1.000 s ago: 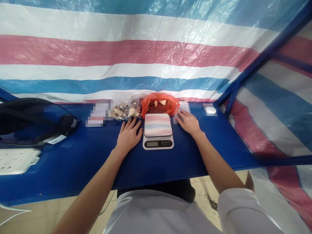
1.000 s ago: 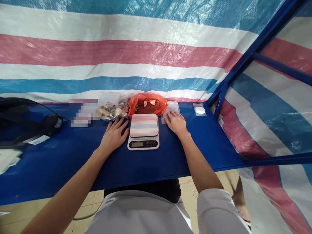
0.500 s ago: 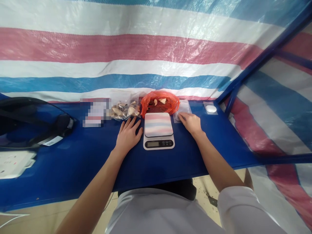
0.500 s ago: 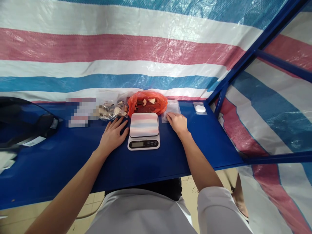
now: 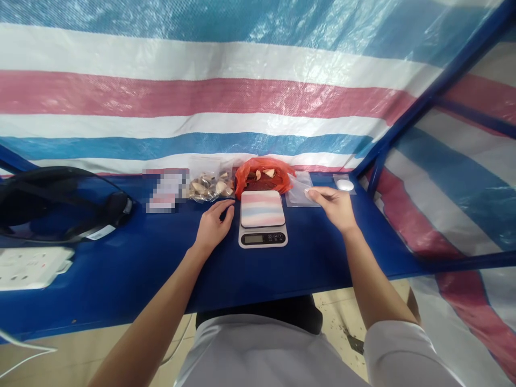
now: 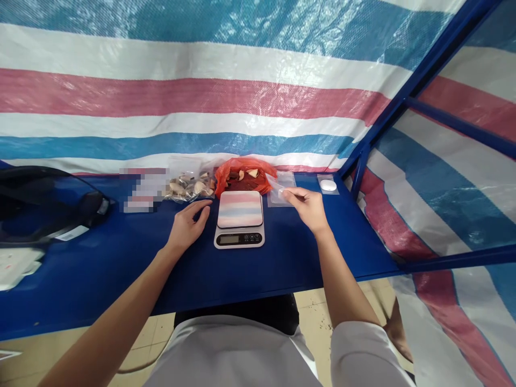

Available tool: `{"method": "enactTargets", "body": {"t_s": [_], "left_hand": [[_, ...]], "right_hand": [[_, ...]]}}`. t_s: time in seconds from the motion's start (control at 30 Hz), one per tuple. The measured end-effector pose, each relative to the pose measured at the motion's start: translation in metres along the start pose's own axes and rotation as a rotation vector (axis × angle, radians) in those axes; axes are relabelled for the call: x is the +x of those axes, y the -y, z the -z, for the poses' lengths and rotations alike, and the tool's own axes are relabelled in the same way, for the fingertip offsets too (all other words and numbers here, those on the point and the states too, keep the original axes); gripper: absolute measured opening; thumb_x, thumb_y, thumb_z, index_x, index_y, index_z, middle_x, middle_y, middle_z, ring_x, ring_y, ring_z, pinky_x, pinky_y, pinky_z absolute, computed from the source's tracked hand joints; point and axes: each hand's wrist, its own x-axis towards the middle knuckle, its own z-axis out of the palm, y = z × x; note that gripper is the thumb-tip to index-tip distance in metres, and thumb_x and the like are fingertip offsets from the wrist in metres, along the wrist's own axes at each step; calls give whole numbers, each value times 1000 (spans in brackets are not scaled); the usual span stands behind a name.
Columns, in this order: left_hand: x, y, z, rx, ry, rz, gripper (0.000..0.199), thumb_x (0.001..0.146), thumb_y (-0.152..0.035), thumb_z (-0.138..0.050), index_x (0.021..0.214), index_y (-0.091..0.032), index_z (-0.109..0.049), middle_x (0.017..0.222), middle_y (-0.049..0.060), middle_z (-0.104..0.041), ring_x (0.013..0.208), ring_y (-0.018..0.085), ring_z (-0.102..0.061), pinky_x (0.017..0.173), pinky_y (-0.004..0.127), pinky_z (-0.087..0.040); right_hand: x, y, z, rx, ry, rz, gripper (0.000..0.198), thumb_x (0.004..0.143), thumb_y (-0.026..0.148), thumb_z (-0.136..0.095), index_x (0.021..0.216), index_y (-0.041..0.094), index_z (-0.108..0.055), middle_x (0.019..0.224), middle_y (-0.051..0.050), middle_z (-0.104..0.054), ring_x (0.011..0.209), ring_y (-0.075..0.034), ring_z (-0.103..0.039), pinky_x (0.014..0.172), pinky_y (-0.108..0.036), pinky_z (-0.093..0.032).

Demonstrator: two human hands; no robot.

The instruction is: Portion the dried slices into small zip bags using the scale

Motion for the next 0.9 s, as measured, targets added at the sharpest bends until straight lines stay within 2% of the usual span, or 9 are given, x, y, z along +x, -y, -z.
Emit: {"method": "enactTargets", "body": {"t_s": [0.13,0.3,0.43,0.53,0.63,0.7,0.8,0.9], "left_hand": [[9,-18,-3,-336,56,108,47,94,-52,-53,113,-14,-73,115,13,-75,106,26,-71,98,39,-55],[31,-38,-19,-747,120,278,53,85,-60,-65,111,-15,-72,115,12,-74,111,26,-68,99,41,-55],[47,-40,-24,-946,182,392,51,75,-57,-77,109,-19,-73,113,8,-74,105,24,-70,98,42,-55],[50,-36,-20,-1085,290,406,42,77,-53,-77,102,-20,-75,110,8,-74,102,22,-70,95,38,-54],[48,-33,-17,-1133,332,393,31,77,-46,-80,96,-21,-76,98,4,-75,89,16,-69,86,31,-55],[49,-31,-16,-1138,309,413,28,72,-41,-85,89,-21,-75,88,0,-73,79,13,-67,80,28,-56],[54,-31,-15,-1119,241,446,31,65,-39,-89,80,-19,-71,78,-1,-70,72,12,-65,74,28,-56],[64,-28,-8,-1045,219,416,33,66,-41,-88,81,-18,-71,74,-1,-68,67,11,-61,65,24,-53]], "right_hand": [[-2,18,-16,233,103,-37,27,71,45,-82,87,23,-82,88,-3,-80,84,-23,-75,85,-39,-59],[1,23,-46,475,260,-130,26,68,45,-85,84,24,-82,88,-3,-80,81,-23,-74,85,-41,-59],[7,21,-66,632,291,-225,35,57,48,-91,80,23,-81,79,-2,-79,73,-21,-73,80,-40,-59],[11,18,-75,674,276,-233,35,57,48,-91,80,23,-81,78,-2,-78,73,-20,-73,79,-38,-59],[14,13,-81,685,218,-236,34,60,48,-90,82,24,-81,84,-3,-79,82,-22,-74,83,-39,-59],[15,9,-83,680,190,-250,36,60,49,-90,83,24,-80,89,-4,-79,87,-23,-74,86,-40,-59],[17,5,-83,682,206,-282,38,59,50,-90,83,22,-80,90,-4,-79,87,-22,-74,87,-39,-60],[22,5,-78,698,240,-324,40,61,53,-88,85,22,-80,90,-5,-80,87,-23,-75,82,-37,-61]]}}
